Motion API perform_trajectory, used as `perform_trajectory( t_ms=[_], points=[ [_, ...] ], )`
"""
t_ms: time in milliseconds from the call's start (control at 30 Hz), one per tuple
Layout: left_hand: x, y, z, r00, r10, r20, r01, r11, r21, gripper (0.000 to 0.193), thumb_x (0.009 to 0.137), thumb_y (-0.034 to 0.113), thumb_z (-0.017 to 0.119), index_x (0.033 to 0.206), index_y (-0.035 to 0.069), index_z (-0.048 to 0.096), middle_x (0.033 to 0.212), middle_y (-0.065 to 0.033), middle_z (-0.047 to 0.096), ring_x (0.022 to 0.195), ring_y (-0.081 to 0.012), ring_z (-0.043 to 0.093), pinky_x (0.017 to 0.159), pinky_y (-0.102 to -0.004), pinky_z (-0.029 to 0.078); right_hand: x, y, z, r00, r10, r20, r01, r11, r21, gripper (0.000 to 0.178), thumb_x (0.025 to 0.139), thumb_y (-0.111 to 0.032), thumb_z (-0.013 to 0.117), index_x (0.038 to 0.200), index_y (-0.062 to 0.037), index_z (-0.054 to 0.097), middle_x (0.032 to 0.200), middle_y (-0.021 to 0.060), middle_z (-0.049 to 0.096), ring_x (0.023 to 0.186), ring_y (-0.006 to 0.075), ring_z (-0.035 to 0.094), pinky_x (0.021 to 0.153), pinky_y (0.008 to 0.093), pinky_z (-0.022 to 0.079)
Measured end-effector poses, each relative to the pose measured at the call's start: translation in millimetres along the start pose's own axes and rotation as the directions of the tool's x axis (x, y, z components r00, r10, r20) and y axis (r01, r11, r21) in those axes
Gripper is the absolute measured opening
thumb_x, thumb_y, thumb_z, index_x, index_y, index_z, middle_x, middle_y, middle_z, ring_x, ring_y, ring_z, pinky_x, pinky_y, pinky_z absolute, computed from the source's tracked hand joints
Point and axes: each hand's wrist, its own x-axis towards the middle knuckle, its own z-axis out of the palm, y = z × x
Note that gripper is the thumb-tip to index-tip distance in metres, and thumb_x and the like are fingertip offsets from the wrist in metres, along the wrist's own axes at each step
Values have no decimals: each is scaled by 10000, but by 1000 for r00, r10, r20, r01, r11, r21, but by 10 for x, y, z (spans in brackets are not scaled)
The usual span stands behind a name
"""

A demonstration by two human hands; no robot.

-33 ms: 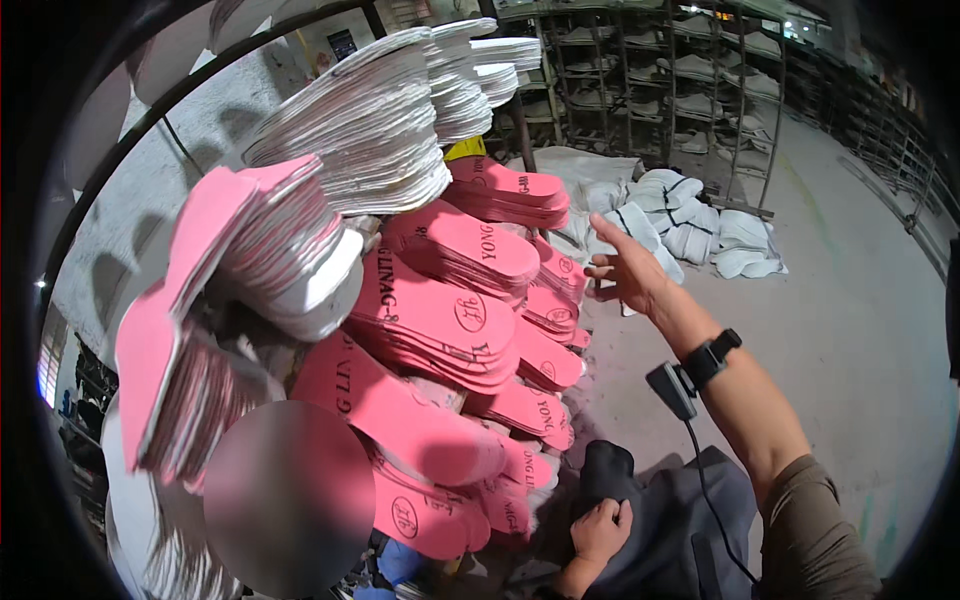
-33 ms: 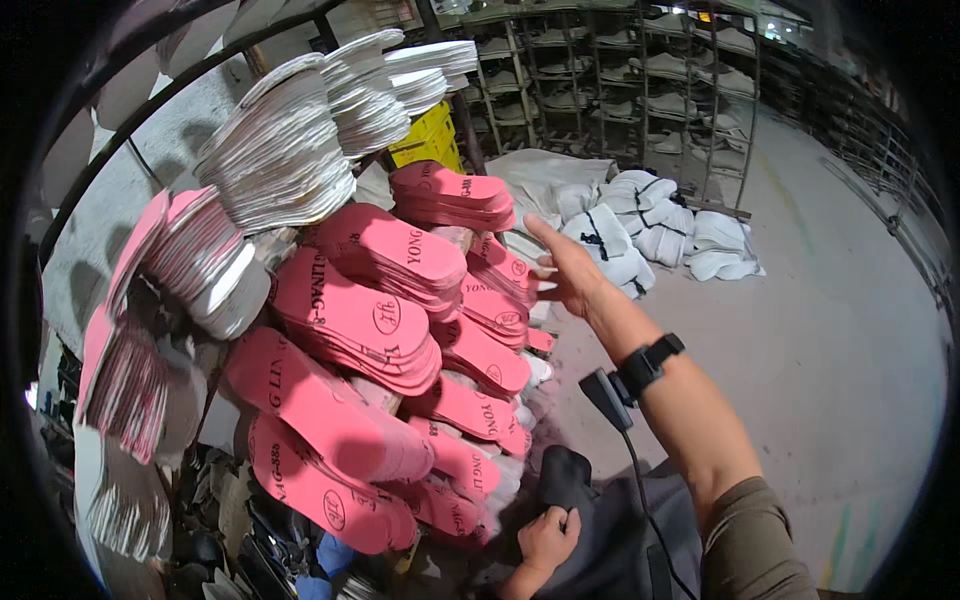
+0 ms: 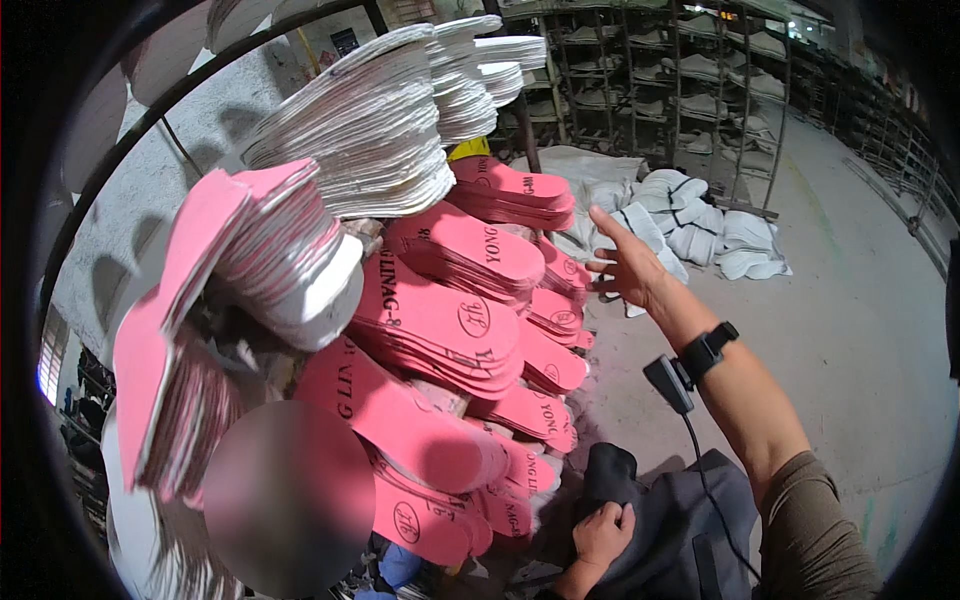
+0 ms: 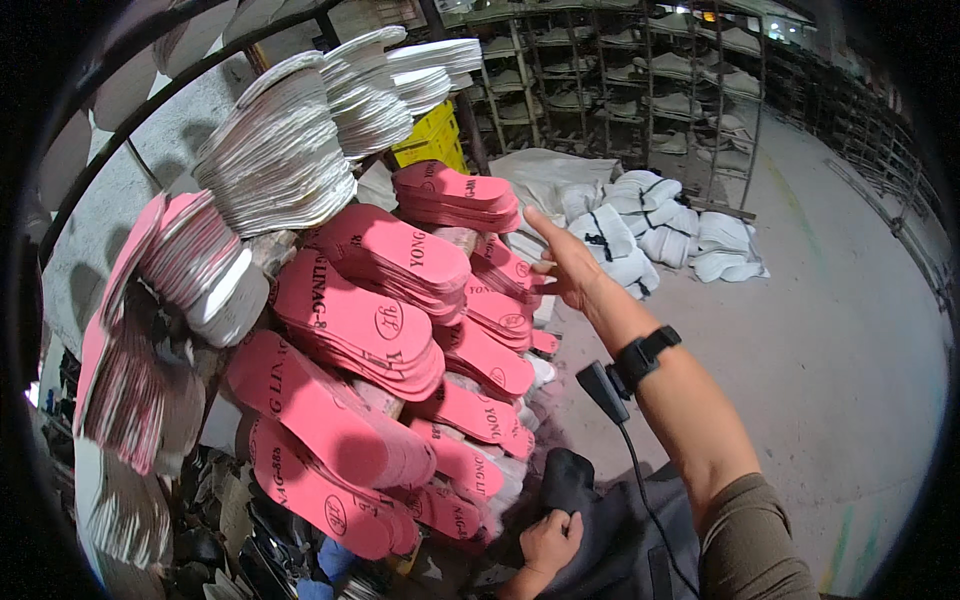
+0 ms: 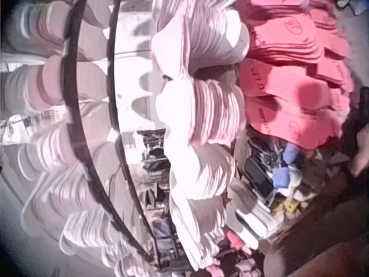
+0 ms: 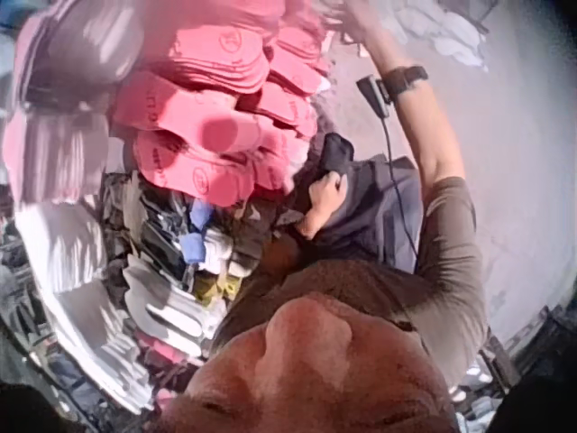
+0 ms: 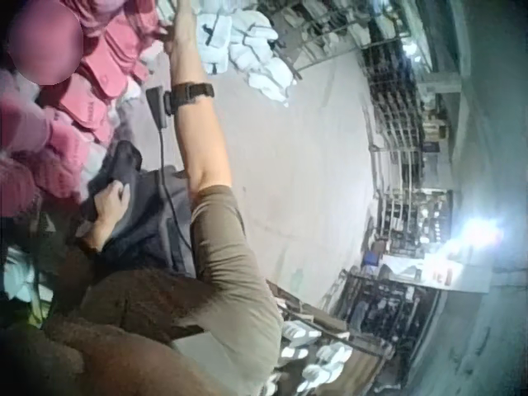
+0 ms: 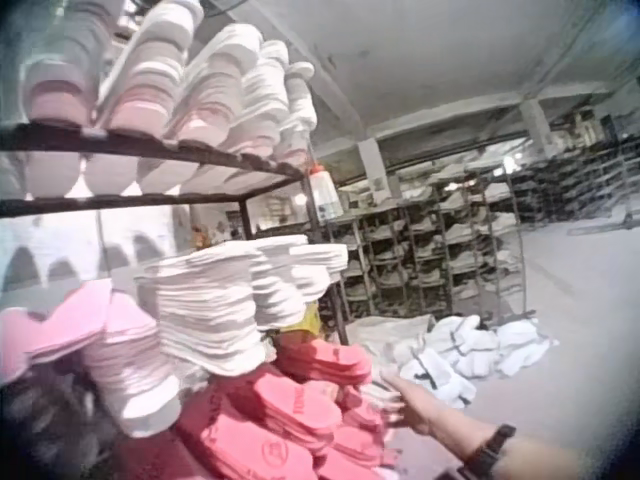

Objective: The recorder is organizing and stacking pink shoe insoles on a shelf in a factory setting.

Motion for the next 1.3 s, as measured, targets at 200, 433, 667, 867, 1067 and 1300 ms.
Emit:
perform_trajectory(
  t_ms=[200, 433, 667, 867, 1067, 1300],
  points=[
    [96, 59, -57, 997, -53, 48, 55, 998, -42, 309, 798, 302, 666, 628, 126, 476, 552, -73, 550, 499, -307, 572, 458, -415, 447, 638, -232, 380, 995, -31, 90, 18, 990, 143, 804, 714, -666, 639, 1338, -200, 441, 1383, 196, 365, 1202, 313, 420, 853, 491, 438],
    [107, 75, -63, 998, -38, 52, 40, 998, -46, 302, 811, 306, 647, 632, 123, 486, 555, -79, 553, 504, -307, 574, 454, -412, 450, 784, -62, 460, 988, -151, 41, 127, 927, 353, 295, 808, -307, 669, 1044, -135, 622, 956, 30, 662, 912, 195, 627, 858, 430, 469],
    [39, 127, -92, 1000, 6, -22, -7, 999, -49, 296, 830, 315, 627, 659, 120, 485, 572, -91, 562, 518, -315, 578, 472, -432, 450, -731, 245, -335, 967, -217, -131, 254, 854, 454, 468, 816, -363, 651, 1185, -102, 530, 1139, 85, 601, 1030, 239, 594, 898, 425, 491],
    [-21, 119, -142, 995, -85, 57, 88, 994, -65, 261, 852, 308, 614, 725, 102, 517, 613, -103, 586, 562, -313, 596, 503, -438, 451, -2356, 609, -916, 935, -253, -247, 349, 774, 529, 549, 822, -383, 641, 1252, -82, 481, 1229, 117, 546, 1087, 281, 560, 865, 448, 499],
    [-18, 949, -1046, 980, -28, 196, 150, 754, -640, 435, 824, 156, 682, 1200, 48, 492, 882, -110, 611, 720, -176, 608, 626, -319, 482, -3535, 918, -945, 960, -184, -212, 277, 755, 595, 634, 812, -437, 645, 1291, -68, 456, 1240, 162, 540, 1064, 330, 584, 780, 483, 560],
    [-283, 1321, -1972, 920, 117, -373, -376, 529, -761, 990, 759, 121, 699, 1404, -95, -19, 1329, -231, 329, 1175, -308, 423, 993, -415, 351, -4099, 761, -86, 994, -38, 99, -22, 842, 539, 659, 787, -437, 616, 1275, -16, 482, 1165, 136, 613, 1040, 296, 620, 855, 489, 526]
  ],
)
